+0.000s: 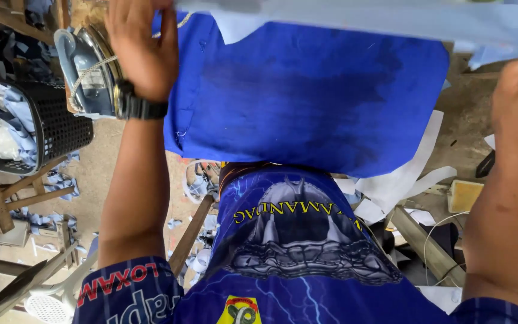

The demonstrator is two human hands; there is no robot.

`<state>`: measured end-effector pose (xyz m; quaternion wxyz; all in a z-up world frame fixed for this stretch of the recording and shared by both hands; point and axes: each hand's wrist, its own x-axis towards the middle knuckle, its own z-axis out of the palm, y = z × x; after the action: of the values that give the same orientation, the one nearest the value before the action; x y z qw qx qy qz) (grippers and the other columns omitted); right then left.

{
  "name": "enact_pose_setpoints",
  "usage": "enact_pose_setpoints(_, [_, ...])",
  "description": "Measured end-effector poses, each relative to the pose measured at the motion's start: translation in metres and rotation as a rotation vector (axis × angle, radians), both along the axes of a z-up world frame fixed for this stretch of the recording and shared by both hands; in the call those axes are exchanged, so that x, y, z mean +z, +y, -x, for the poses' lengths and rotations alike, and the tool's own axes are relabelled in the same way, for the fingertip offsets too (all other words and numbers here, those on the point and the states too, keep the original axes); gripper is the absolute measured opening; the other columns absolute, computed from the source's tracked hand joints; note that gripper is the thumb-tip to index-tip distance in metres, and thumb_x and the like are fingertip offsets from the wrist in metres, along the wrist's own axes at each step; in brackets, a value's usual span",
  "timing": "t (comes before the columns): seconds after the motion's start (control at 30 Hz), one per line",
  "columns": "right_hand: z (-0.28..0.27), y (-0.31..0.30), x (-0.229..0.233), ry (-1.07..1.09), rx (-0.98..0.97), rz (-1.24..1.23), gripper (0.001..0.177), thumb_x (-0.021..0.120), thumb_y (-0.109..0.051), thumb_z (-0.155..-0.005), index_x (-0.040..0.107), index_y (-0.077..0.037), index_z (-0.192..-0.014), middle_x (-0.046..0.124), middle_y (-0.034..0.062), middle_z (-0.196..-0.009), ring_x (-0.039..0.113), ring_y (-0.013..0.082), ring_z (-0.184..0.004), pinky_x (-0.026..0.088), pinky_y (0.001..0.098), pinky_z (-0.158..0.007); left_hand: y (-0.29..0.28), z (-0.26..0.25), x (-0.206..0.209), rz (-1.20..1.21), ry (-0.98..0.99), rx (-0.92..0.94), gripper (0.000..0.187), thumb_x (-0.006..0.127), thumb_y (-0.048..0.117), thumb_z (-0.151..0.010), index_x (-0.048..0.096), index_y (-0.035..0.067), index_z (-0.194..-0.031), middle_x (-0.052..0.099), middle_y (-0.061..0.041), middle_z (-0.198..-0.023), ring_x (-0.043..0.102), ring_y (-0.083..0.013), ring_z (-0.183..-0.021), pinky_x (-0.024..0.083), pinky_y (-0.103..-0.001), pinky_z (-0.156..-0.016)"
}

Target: The person irons a light blue fabric piece on a blue-covered table, repeatedly spraying it with water and smoothing it with an iron. They fold the fabric, iron it again, and then handle a dark blue fabric piece, folding and ironing it as well.

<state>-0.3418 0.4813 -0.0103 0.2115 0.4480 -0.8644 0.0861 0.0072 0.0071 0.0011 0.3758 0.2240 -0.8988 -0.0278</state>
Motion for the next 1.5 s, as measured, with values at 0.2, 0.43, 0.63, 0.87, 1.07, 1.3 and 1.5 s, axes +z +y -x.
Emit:
enact_pose_setpoints(0.2, [-0.003, 0.052, -0.088, 0.071, -0.05, -0.097, 0.017, 0.073, -0.011, -0.097, 0.077, -0.012, -0.113, 0.063, 0.0098, -0.113, 0.062, 0.0205, -0.072, 0.044, 0.0331, -0.049, 0.025, -0.056, -0.078, -0.155, -0.025, -0.015, 0.009, 0.067, 0.0, -0.095, 0.068, 0.008, -0.096, 0.066, -0.008, -0.092, 0.058, -0.0291, -0.084, 0.043, -0.041, -0.076])
enact_pose_setpoints(0.43, [-0.067, -0.029, -0.178, -0.623, -0.074, -0.059, 0.016, 0.062, -0.015, -0.098, 0.074, -0.01, -0.107, 0.073, 0.0101, -0.102, 0.068, 0.0325, -0.088, 0.051, 0.0443, -0.076, 0.035, -0.076, -0.197, -0.301, -0.149, 0.253, 0.015, 0.073, 0.003, -0.083, 0.076, 0.014, -0.093, 0.059, -0.009, -0.09, 0.056, -0.0345, -0.08, 0.049, -0.046, -0.066])
enact_pose_setpoints(0.63, [-0.045, -0.122, -0.223, -0.644, -0.079, 0.122, 0.018, 0.067, -0.014, -0.093, 0.065, -0.011, -0.11, 0.063, 0.0065, -0.095, 0.064, 0.0283, -0.083, 0.051, 0.0444, -0.072, 0.04, -0.056, -0.18, -0.621, -0.054, 0.362, 0.014, 0.061, 0.013, -0.091, 0.073, 0.016, -0.097, 0.075, -0.001, -0.077, 0.074, -0.0193, -0.07, 0.054, -0.037, -0.057])
enact_pose_setpoints(0.87, [0.036, -0.139, -0.252, -0.621, -0.329, 0.045, 0.021, 0.061, -0.007, -0.093, 0.066, -0.004, -0.113, 0.055, 0.0058, -0.123, 0.067, 0.0307, -0.09, 0.05, 0.0421, -0.074, 0.031, -0.053, -0.165, -1.033, 0.267, 0.434, 0.011, 0.071, 0.013, -0.089, 0.074, 0.009, -0.098, 0.076, -0.002, -0.095, 0.074, -0.0121, -0.088, 0.063, -0.025, -0.08])
enact_pose_setpoints(1.07, [0.003, -0.051, -0.183, -0.559, 0.021, -0.207, 0.014, 0.062, -0.016, -0.096, 0.065, -0.008, -0.107, 0.068, 0.0145, -0.098, 0.063, 0.0434, -0.086, 0.047, 0.0546, -0.065, 0.069, -0.084, -0.174, -1.335, 0.248, 0.662, 0.021, 0.072, 0.017, -0.082, 0.075, 0.008, -0.101, 0.077, -0.004, -0.086, 0.073, -0.0105, -0.075, 0.063, -0.023, -0.06])
enact_pose_setpoints(1.3, [-0.016, -0.027, -0.072, -1.155, -0.56, -0.689, 0.037, 0.052, -0.028, -0.101, 0.068, -0.019, -0.134, 0.068, 0.0063, -0.132, 0.066, 0.0347, -0.105, 0.048, 0.0459, -0.087, 0.124, -0.114, -0.198, -1.594, 0.249, 0.713, 0.019, 0.066, 0.009, -0.09, 0.072, 0.001, -0.106, 0.075, -0.009, -0.092, 0.076, -0.0164, -0.082, 0.066, -0.025, -0.067])
enact_pose_setpoints(1.5, [-0.097, -0.036, -0.163, -0.36, -0.002, -0.137, 0.018, 0.072, -0.002, -0.093, 0.071, 0.002, -0.111, 0.068, 0.0263, -0.099, 0.069, 0.0448, -0.089, 0.055, 0.0507, -0.076, 0.125, -0.112, -0.236, -1.593, 0.417, 0.681, 0.011, 0.065, 0.001, -0.089, 0.07, 0.001, -0.099, 0.074, -0.012, -0.08, 0.075, -0.0161, -0.066, 0.067, -0.023, -0.056])
